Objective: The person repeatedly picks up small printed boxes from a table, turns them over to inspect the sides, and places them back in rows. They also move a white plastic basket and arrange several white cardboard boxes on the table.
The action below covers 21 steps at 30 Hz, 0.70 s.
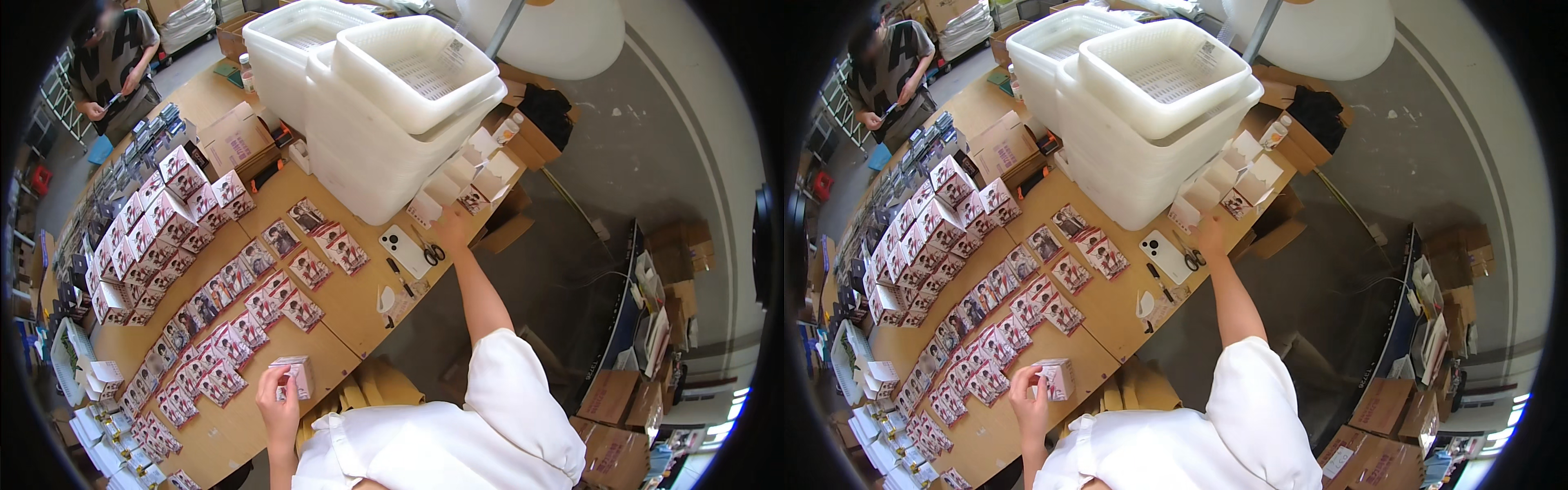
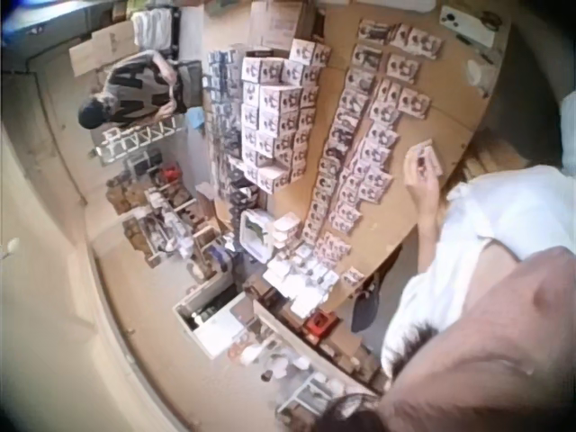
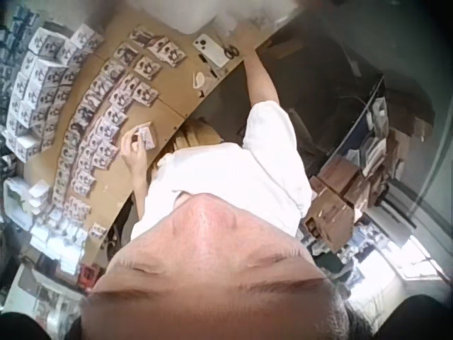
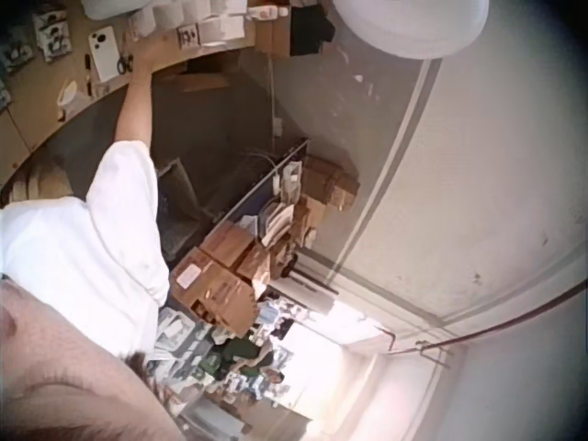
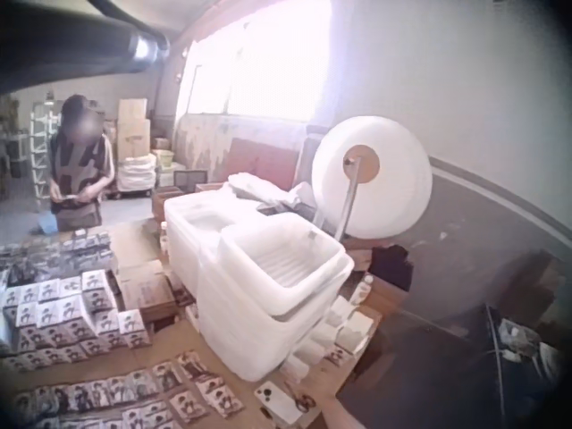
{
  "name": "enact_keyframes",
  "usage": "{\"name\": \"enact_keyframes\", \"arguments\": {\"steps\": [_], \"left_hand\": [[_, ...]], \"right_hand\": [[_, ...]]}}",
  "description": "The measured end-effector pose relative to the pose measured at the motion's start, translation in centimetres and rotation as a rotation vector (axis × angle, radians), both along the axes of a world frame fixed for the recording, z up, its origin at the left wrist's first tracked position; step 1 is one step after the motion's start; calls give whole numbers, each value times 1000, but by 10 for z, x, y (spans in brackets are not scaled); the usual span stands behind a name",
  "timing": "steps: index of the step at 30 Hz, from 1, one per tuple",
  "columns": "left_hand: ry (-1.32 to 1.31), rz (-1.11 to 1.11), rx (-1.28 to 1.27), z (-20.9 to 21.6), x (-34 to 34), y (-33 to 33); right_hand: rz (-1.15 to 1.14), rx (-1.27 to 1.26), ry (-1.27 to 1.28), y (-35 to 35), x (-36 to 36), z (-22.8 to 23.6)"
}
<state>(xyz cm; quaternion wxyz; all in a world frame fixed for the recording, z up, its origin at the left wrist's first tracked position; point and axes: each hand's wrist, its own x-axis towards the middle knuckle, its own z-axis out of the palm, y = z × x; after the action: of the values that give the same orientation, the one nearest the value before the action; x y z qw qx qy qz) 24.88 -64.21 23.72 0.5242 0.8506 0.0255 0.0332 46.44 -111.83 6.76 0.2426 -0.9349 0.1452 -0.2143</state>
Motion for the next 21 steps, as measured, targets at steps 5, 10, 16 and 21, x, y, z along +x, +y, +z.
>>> {"name": "enact_keyframes", "arguments": {"steps": [5,10,16,21], "left_hand": [[41,-100,25,6,6,-46],[29,-285,90,4,18,-87],[-119,-341,139,-6,34,-151],[34,-84,-137,-12,41,-139]], "right_hand": [[-42,116,-81,10,-4,2],[64,162,-281,83,-119,90],[586,592,-122,160,-210,154],[575,286,-415,69,-121,143]]}}
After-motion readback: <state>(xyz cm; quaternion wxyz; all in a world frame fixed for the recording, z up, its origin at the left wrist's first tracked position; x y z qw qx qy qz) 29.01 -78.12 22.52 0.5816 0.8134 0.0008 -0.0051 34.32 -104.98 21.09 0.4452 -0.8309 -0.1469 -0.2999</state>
